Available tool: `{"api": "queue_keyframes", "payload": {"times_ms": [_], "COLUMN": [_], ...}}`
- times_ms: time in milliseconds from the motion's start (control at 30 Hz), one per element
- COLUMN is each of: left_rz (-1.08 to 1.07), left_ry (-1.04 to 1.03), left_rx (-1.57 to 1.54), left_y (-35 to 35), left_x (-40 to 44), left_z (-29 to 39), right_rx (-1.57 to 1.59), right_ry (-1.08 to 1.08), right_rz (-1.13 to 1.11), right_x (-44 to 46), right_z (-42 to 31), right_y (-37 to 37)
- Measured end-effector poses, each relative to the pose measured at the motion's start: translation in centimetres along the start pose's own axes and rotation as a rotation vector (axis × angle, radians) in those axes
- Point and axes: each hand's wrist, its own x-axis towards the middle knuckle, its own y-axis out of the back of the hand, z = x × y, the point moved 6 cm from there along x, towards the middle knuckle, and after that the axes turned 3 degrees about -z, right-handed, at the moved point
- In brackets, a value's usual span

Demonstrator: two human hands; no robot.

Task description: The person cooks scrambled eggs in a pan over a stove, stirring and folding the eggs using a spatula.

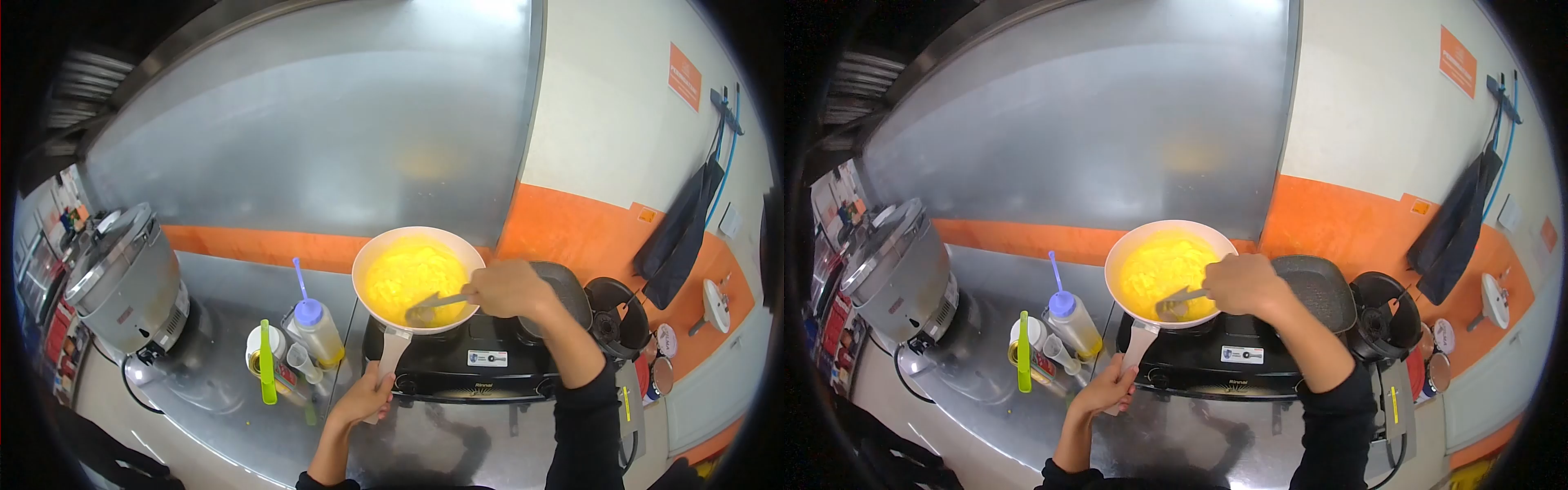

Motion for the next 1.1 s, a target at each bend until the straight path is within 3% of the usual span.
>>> {"api": "queue_keyframes", "payload": {"times_ms": [233, 400, 667, 767, 900, 1100], "left_rz": [0.0, 0.003, 0.002, -0.012, -0.004, -0.006], "left_ry": [0.006, -0.021, 0.009, 0.001, -0.004, -0.017], "left_rx": [0.014, 0.015, -0.04, -0.036, -0.002, 0.019], "left_y": [0.0, 0.0, -0.1, -0.1, -0.1, -0.1], "left_x": [-0.1, -0.2, -0.2, -0.3, -0.3, -0.2], "left_z": [0.2, 0.4, 0.2, 0.3, 0.3, 0.3], "right_rx": [0.067, 0.102, -0.094, -0.038, -0.021, 0.054], "right_ry": [-0.15, -0.171, -0.153, -0.001, -0.037, -0.113], "right_rz": [0.3, 0.324, 0.091, 0.07, 0.04, 0.164], "right_x": [6.8, 6.1, -4.1, -2.6, 1.4, 7.0], "right_z": [-2.5, 1.2, 0.9, -0.1, -1.9, -2.7], "right_y": [-2.3, -1.7, 3.5, 1.3, -0.3, -2.3]}}
